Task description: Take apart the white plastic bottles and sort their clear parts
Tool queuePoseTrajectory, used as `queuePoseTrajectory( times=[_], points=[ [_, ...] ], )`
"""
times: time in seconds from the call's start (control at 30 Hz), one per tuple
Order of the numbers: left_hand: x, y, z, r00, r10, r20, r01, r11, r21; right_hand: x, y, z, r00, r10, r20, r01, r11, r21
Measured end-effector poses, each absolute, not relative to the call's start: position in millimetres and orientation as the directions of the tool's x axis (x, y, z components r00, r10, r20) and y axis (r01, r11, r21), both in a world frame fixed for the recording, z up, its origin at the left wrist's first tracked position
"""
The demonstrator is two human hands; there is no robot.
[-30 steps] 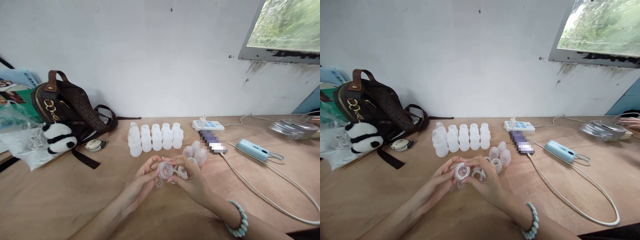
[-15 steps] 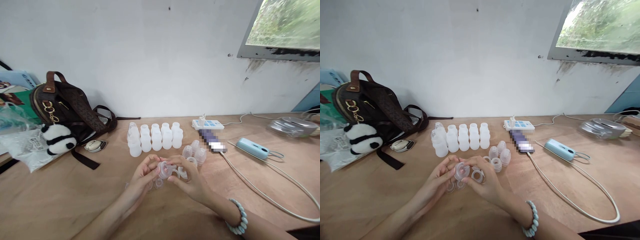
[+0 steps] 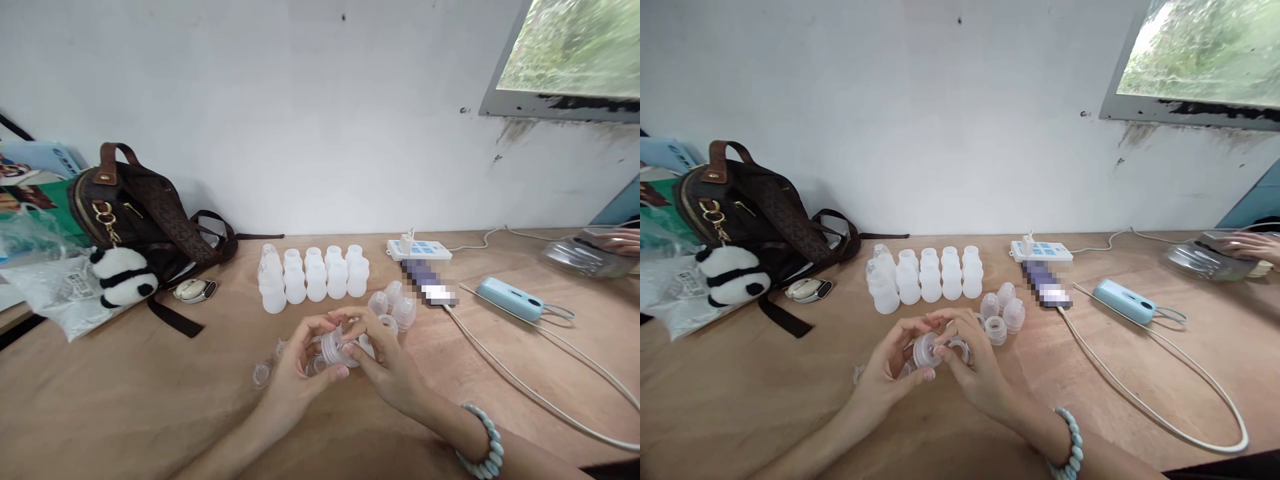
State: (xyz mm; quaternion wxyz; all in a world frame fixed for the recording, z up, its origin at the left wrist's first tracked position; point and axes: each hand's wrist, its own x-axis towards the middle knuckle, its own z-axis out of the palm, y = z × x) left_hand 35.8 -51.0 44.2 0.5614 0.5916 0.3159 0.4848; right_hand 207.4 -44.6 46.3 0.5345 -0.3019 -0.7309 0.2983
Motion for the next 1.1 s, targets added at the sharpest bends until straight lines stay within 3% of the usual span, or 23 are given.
queuePoseTrajectory(
  times=[0.3,0.4,0.77,0.9,1.1],
  points=[
    [37.4,-48.8,42.1,0.378,0.92,0.106,-0.109,-0.07,0.992,207.0,-44.5,48.7,-0.205,0.912,0.356,0.039,0.371,-0.928],
    [38.5,-49.1,42.3,0.388,0.914,0.119,-0.114,-0.08,0.99,208.0,-42.2,47.9,-0.192,0.915,0.354,0.007,0.362,-0.932],
    [28.8,-51.7,41.3,0.394,0.887,0.242,-0.21,-0.17,0.963,223.2,-47.6,41.0,-0.19,0.71,0.678,0.199,0.705,-0.681],
    [26.2,-46.8,44.4,0.422,0.877,0.229,-0.197,-0.158,0.968,227.0,-42.1,50.7,-0.356,0.631,0.689,0.286,0.776,-0.563],
    [24.6,-44.9,52.5,0.506,0.827,0.247,-0.217,-0.156,0.964,222.3,-39.8,62.6,-0.504,0.544,0.671,0.251,0.835,-0.489]
  ],
)
